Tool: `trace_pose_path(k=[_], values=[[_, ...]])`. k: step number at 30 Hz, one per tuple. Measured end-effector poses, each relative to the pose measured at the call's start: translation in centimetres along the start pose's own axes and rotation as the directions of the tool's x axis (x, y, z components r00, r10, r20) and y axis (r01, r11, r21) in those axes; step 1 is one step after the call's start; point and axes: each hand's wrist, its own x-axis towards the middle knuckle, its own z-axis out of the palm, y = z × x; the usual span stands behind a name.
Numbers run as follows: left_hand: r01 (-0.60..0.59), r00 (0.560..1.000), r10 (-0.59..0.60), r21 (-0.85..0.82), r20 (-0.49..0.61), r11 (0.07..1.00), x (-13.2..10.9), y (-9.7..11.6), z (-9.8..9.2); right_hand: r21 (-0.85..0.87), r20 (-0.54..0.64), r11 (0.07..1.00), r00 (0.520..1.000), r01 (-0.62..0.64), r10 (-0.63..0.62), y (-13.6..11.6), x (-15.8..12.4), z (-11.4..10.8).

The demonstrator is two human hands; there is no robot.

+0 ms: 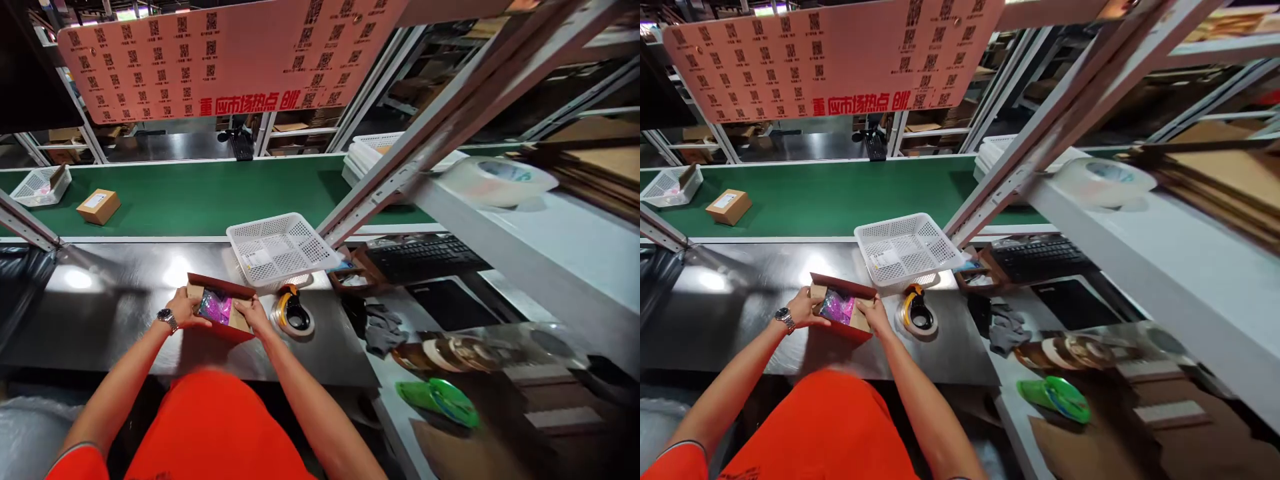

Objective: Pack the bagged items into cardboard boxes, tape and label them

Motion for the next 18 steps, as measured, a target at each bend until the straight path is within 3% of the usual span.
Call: trace_pose_path(k=[5,10,14,18], values=[[0.104,0.993,-0.108,-0.096,-0.040,0.990,1.4,0.5,0.0,0.002,0.012,0.999,0.999,-0.048,0.047,-1.2,0.8,-0.2],[0.298,0.939,-0.323,-0.190,-0.115,0.936,2.4,1.1,2.2,-0.036,0.101,0.987,0.982,-0.157,0.160,-2.8,0.6,-2.0],[0.311,0.898,-0.392,-0.342,-0.200,0.887,2.2,0.8,4.3,-0.033,0.111,0.979,0.973,-0.200,0.203,-3.6,0.6,-2.6],[0.274,0.879,-0.412,-0.452,-0.241,0.849,1.8,-0.4,5.6,-0.005,0.066,0.996,0.994,-0.088,0.088,-2.1,-0.5,-2.1]])
